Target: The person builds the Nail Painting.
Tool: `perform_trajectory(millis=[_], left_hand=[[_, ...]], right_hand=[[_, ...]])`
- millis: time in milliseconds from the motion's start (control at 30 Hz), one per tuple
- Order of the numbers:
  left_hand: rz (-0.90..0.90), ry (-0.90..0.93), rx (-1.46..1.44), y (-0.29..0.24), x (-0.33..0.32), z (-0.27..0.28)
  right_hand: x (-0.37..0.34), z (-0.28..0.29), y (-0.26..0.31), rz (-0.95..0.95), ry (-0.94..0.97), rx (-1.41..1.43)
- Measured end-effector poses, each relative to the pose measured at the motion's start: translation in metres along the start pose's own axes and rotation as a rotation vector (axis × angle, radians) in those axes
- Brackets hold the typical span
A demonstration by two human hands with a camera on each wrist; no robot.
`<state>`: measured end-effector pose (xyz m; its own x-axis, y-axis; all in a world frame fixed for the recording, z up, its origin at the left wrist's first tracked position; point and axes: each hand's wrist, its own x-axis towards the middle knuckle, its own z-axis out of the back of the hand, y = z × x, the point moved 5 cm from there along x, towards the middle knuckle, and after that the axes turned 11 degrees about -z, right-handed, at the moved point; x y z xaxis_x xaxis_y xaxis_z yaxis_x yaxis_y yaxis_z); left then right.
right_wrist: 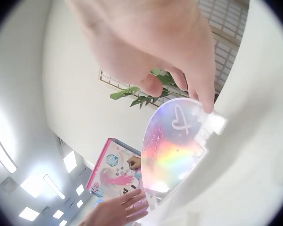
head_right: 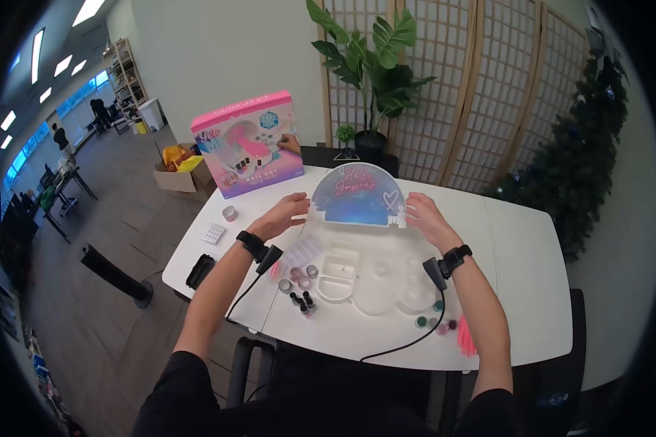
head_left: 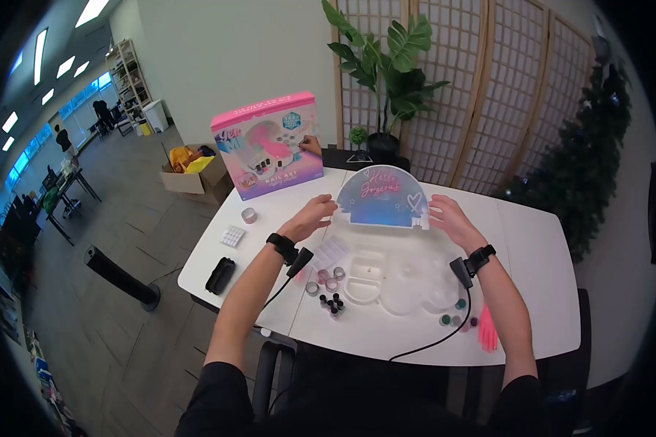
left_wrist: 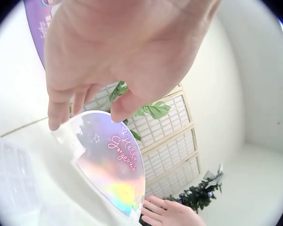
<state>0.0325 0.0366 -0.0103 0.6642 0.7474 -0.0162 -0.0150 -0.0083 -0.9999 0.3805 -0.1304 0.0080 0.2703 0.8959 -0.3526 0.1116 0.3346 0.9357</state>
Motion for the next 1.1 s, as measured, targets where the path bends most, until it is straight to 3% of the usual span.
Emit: perform_trajectory(millis=[267, 600, 1100], left_hand=[[-0.015, 0.216, 0.070, -0.018, -0.010, -0.065], [-0.083, 0.224, 0.335, -0.022, -0.026, -0.083], [-0.055, 0.243, 0.363, -0.018, -0.047, -0.090]], right_hand=[[-0.070, 0.029, -0.013, 0.114, -0.095, -0.186], [-0.084, 0.046, -0.044, 0.141, -0.119, -0.373], [-0.098, 0.051, -0.058, 0.160, 0.001, -0.365]])
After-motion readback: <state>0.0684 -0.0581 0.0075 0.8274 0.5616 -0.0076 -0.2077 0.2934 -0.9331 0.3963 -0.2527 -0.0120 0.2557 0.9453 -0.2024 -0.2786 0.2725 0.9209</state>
